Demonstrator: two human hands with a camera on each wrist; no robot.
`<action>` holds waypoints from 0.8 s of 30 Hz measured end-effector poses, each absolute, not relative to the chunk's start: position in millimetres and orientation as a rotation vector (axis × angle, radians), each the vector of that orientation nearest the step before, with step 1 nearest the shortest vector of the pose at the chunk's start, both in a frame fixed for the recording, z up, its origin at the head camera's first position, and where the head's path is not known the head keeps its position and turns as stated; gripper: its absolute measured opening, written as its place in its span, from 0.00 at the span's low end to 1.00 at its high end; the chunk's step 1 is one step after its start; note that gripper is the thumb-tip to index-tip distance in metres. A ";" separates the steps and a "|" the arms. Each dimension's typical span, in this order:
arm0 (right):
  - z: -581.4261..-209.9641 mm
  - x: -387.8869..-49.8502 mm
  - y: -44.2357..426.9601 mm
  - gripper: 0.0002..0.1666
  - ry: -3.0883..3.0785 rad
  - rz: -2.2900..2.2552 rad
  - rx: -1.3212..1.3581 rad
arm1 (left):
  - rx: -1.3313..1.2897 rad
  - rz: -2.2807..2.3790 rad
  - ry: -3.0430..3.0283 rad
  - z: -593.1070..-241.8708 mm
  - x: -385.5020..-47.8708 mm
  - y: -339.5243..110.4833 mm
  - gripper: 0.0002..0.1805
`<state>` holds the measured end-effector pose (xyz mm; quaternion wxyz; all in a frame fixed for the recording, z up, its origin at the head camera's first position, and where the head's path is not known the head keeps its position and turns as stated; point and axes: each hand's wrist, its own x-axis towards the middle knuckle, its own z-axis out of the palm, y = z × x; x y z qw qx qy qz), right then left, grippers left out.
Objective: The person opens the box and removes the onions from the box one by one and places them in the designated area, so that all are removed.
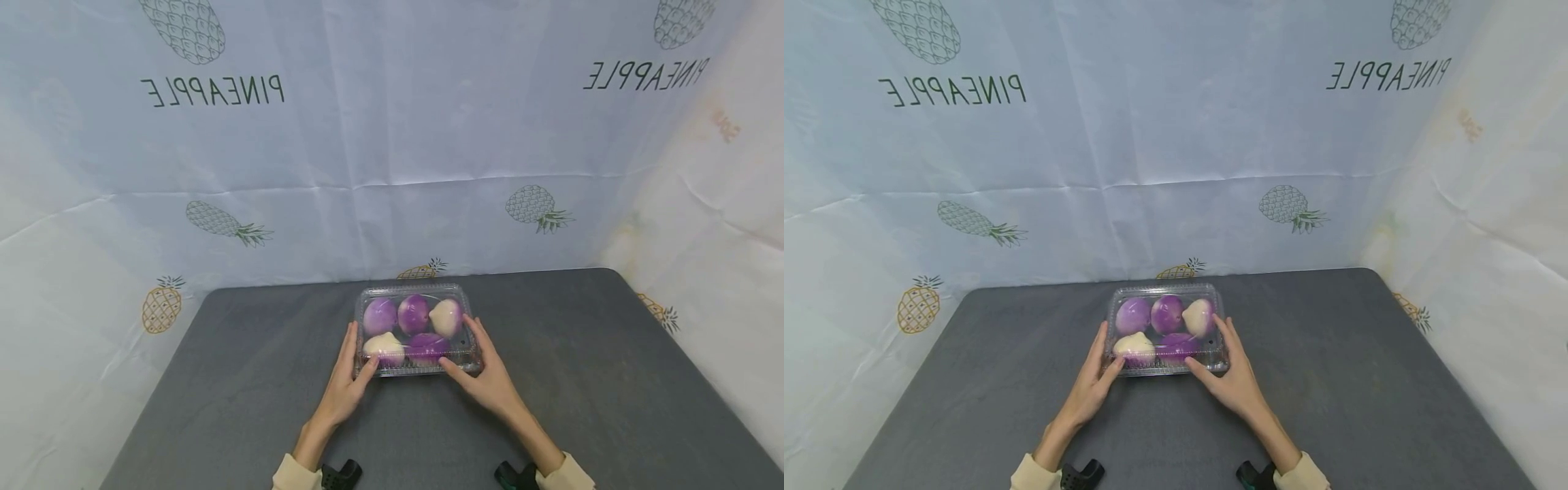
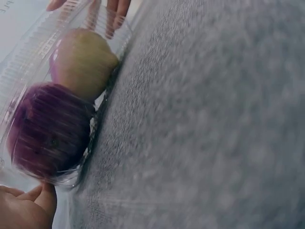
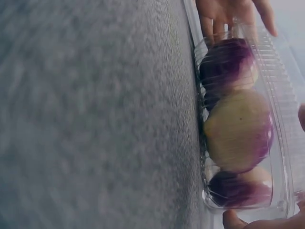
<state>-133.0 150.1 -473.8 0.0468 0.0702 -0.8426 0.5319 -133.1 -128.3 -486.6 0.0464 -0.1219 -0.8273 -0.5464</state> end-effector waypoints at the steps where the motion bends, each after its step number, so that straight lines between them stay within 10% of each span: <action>1: -474.0 -132.8 149.7 0.56 -2.571 1.628 0.207 | -0.365 -1.652 -2.535 -487.0 -132.7 -127.6 0.48; 8: -478.4 -131.4 148.9 0.69 -2.536 1.651 0.222 | -0.335 -1.579 -2.556 -490.3 -132.3 -125.4 0.66; 24: -482.2 -131.2 144.5 0.70 -2.517 1.560 0.216 | -0.276 -1.558 -2.466 -494.1 -130.8 -114.5 0.69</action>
